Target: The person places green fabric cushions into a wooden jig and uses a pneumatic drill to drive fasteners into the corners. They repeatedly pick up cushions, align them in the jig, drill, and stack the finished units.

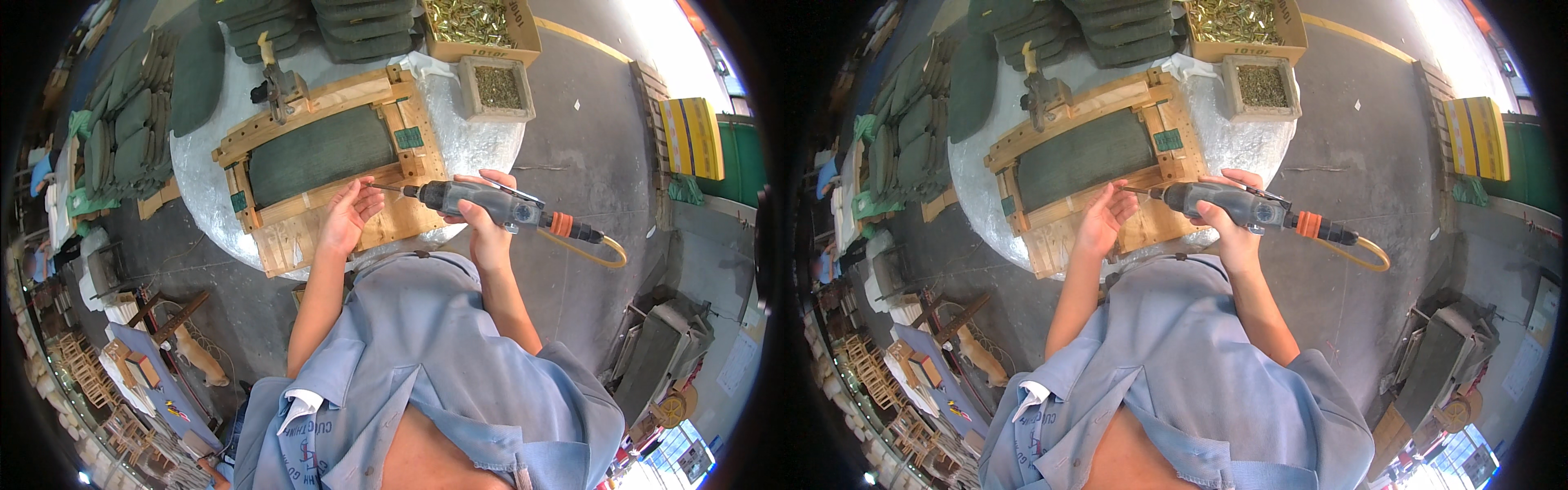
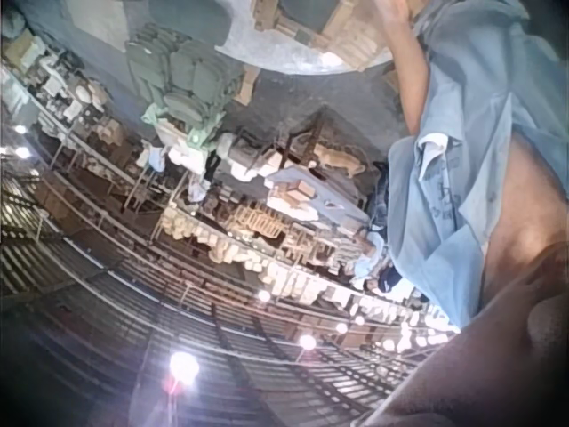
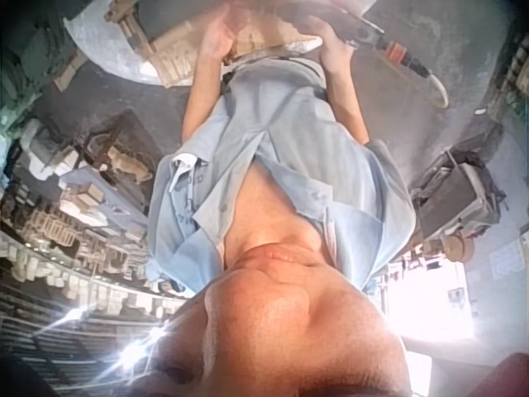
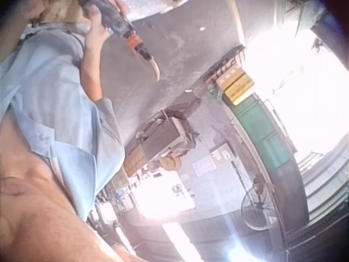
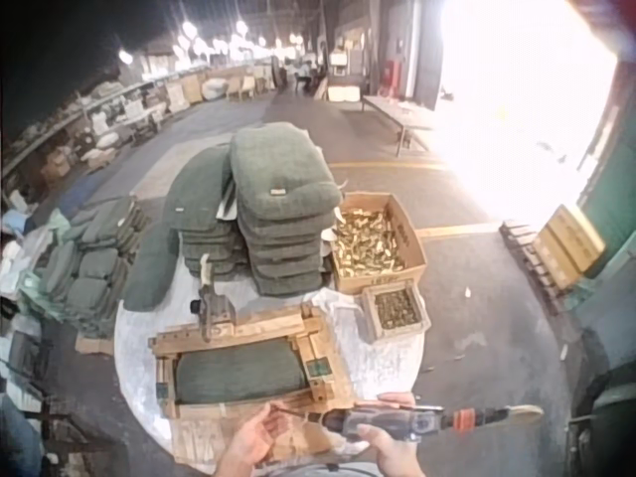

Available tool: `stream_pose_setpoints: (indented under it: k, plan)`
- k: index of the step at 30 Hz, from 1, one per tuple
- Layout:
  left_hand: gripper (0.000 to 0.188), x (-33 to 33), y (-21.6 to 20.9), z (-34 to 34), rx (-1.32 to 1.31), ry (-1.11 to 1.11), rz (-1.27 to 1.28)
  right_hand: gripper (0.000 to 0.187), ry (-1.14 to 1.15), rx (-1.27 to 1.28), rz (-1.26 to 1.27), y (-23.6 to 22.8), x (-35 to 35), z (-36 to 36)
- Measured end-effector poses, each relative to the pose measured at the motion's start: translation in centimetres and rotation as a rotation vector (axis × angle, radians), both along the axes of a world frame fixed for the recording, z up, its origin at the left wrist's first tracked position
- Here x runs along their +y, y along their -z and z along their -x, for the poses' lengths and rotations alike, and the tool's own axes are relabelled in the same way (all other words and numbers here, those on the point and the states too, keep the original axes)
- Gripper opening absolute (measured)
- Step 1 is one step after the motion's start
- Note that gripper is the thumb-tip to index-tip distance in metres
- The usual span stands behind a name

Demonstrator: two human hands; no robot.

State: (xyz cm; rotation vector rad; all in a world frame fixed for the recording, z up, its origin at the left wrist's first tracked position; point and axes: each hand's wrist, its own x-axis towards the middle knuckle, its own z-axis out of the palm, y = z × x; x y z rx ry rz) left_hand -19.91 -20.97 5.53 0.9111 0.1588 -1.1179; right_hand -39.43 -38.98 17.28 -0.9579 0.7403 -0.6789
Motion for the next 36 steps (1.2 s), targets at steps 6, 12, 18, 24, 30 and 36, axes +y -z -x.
stream_pose_setpoints:
  k: [6,12,18,24,30,36]
  plan:
    - [0.02,-0.1,0.5,0.1,0.128,-0.07,0.105,0.067,0.012,-0.008,-0.017,0.0,0.3,0.0]
    - [0.013,-0.4,1.1,0.1,0.205,-0.147,0.08,0.065,0.012,-0.003,0.001,0.1,0.5,-0.1]
    - [0.012,-1.9,0.2,1.2,0.318,-0.262,-0.002,0.065,0.004,-0.028,0.124,1.0,0.9,-0.2]
    - [0.013,-2.9,0.0,1.1,0.432,-0.357,0.032,0.067,0.023,-0.029,0.358,3.0,1.5,-0.1]
    - [0.011,-4.2,-1.3,-0.1,0.492,-0.38,0.068,0.07,0.014,-0.079,0.55,3.5,2.6,-0.4]
    - [0.011,-5.5,-2.0,-1.0,0.547,-0.367,0.067,0.069,-0.049,-0.099,0.661,3.1,2.0,-1.2]
